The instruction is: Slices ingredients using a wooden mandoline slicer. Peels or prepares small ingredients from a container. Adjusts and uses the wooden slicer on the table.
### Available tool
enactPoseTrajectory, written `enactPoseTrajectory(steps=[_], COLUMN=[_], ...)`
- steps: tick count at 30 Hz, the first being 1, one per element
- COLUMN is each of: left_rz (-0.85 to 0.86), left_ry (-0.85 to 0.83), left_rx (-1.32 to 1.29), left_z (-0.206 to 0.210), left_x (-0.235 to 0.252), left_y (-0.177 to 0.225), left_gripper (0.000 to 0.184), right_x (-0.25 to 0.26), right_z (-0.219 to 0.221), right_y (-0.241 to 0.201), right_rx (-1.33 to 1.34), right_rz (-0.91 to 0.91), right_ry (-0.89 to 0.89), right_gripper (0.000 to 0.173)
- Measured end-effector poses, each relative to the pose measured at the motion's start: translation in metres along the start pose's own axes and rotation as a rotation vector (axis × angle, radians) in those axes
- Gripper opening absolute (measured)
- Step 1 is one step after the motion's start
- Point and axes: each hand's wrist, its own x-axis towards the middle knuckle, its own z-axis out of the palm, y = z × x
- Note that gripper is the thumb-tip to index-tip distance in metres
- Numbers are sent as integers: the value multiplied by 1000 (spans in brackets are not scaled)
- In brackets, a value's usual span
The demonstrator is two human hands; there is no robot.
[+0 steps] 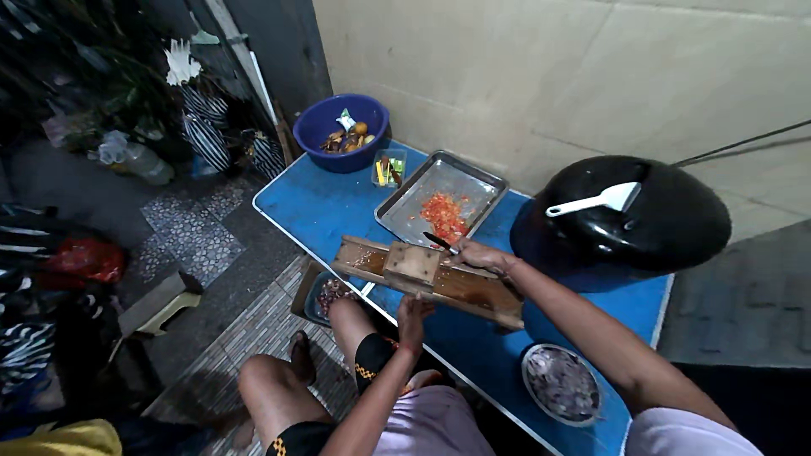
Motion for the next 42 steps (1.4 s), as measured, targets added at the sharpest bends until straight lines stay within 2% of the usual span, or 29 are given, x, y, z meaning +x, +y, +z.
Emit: enactPoseTrajectory(steps=[6,9,14,18,23,30,36,42], left_rz=[24,50,67,55,106,89,66,87], left_ry=[-31,-81,-152,-247,-301,-408,-500,-473], left_rx=[124,198,359,527,734,924,1040,1092], left_z=[-16,-17,-3,16,44,67,72,77], left_x=[0,4,29,75,126,187,206,215], left_y=[23,46,86,107,124,146,150,152], left_gripper=[30,29,29,31,37,36,37,42], right_x=[-19,-27,-43,-43,-20,25,58,73], right_z=[16,17,18,14,16,38,46,48], right_y=[3,7,3,4,9,7,6,-5], right_rx=[167,243,390,474,569,795,957,1059], right_rz=[18,-13,3,-33,23,93,112,108], right_ry=[64,111,327,514,729,962,1149,1197], right_gripper=[7,10,14,16,24,19,18,17])
